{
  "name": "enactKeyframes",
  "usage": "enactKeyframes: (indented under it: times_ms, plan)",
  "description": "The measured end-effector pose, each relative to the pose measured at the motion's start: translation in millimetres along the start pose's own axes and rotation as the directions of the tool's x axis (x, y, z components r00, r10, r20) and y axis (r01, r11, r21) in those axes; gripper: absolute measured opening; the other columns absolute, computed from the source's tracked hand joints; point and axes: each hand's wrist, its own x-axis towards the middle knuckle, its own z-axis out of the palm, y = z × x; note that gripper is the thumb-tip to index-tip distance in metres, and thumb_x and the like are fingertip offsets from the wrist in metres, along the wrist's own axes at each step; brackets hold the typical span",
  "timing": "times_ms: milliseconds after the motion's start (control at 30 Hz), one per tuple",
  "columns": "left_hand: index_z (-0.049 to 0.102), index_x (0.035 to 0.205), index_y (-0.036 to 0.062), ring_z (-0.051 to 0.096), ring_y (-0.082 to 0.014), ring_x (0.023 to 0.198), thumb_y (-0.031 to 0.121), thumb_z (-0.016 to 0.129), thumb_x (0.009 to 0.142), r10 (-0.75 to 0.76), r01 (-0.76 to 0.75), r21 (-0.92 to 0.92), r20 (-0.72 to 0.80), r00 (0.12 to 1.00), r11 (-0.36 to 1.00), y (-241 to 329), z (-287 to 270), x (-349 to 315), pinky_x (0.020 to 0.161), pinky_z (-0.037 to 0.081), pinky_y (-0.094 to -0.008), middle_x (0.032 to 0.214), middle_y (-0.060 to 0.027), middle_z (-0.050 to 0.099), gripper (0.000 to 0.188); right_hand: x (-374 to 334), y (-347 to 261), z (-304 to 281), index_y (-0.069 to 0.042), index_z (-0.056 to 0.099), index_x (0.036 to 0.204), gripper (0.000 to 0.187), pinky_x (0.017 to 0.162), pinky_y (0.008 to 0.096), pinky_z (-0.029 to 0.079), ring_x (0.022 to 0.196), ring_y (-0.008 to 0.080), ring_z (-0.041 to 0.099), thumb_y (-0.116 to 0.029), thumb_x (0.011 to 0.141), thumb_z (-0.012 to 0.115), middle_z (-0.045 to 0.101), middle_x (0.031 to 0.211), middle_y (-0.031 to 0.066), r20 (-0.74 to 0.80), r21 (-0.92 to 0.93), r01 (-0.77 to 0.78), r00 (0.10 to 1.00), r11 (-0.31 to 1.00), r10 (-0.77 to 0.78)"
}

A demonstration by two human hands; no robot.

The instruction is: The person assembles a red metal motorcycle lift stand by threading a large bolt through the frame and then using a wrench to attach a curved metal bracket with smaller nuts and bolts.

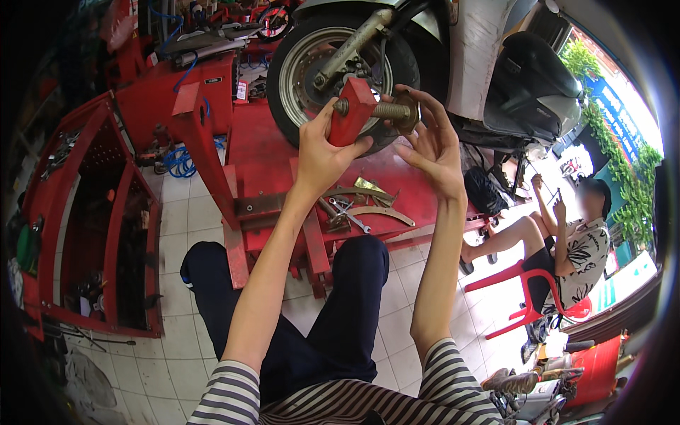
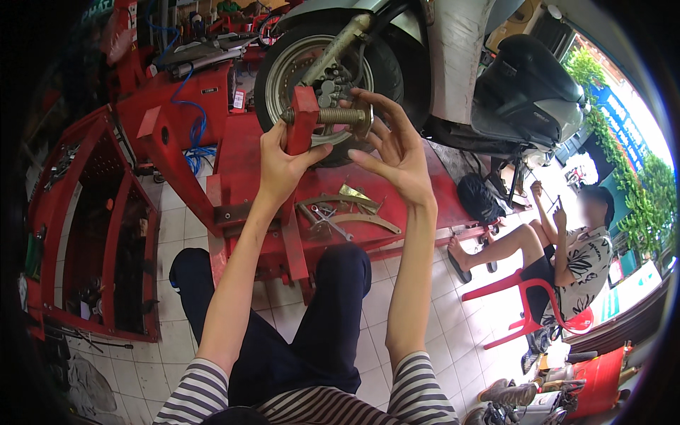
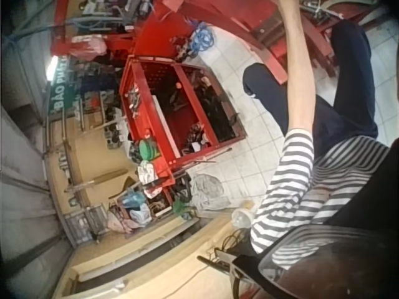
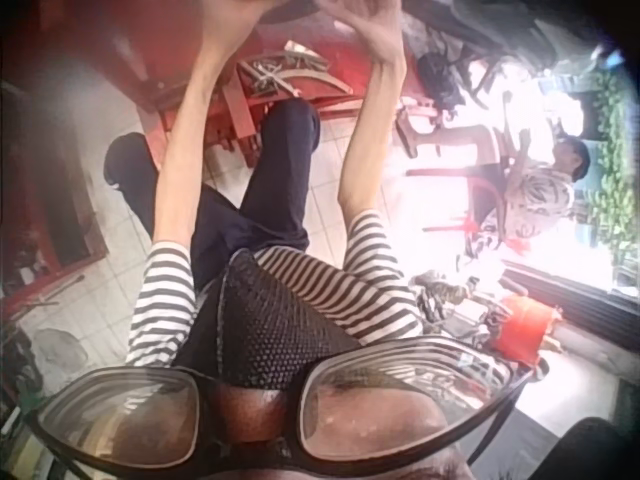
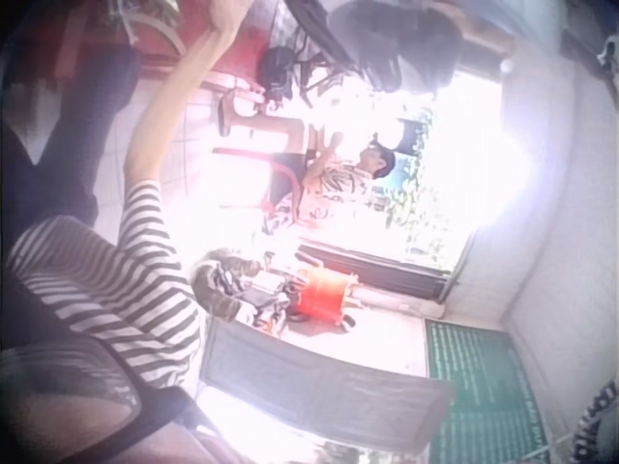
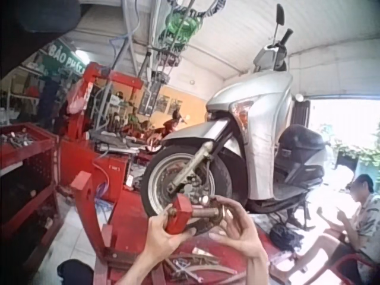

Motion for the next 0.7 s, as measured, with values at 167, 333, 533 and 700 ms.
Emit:
enactKeyframes:
  times_ms: [167,333,533,700]
  plan:
    - [0.059,0.117,-0.0061,0.068,-0.0149,0.087,0.005,0.08,0.069,-0.029,0.029,0.003,0.028,0.999,1.0,6.9,2.8,-1.9,0.08,0.052,-0.0289,0.095,-0.0121,0.072,0.053,4.8,-7.0,-8.0,0.002,0.049,0.135,0.044,0.087,0.0324,0.054,0.112,0.0241,0.063,-0.014,0.096,0.061,0.06,0.125,0.0159,0.0,-0.207,-0.108,0.994,0.972,0.11]
    - [0.06,0.117,-0.0045,0.068,-0.0145,0.086,0.004,0.08,0.069,-0.031,0.032,-0.002,0.013,0.999,1.0,3.3,3.2,-0.1,0.08,0.052,-0.0288,0.095,-0.0109,0.072,0.053,8.4,-7.8,-6.8,0.002,0.054,0.121,0.057,0.07,0.0294,0.054,0.088,0.0189,0.067,-0.049,0.105,0.033,0.066,0.097,0.0112,-0.097,-0.27,-0.4,0.916,0.876,0.389]
    - [0.059,0.118,-0.004,0.069,-0.0156,0.09,0.005,0.08,0.069,-0.045,0.045,0.025,0.014,0.999,0.999,3.9,0.3,2.2,0.082,0.052,-0.0289,0.099,-0.0118,0.072,0.054,9.8,-8.0,3.0,-0.001,0.049,0.135,0.045,0.103,0.0312,0.042,0.126,0.0203,0.052,-0.003,0.092,0.063,0.054,0.135,0.0126,0.049,-0.277,0.054,0.998,0.959,-0.042]
    - [0.06,0.118,-0.004,0.066,-0.013,0.088,0.005,0.08,0.069,-0.003,0.003,0.001,0.0,1.0,1.0,2.3,1.1,2.4,0.082,0.051,-0.0277,0.098,-0.0102,0.072,0.054,9.6,-1.1,-4.5,0.003,0.048,0.134,0.04,0.096,0.0333,0.048,0.119,0.0215,0.057,-0.017,0.1,0.054,0.059,0.126,0.0137,0.02,-0.199,-0.181,0.982,0.963,0.188]
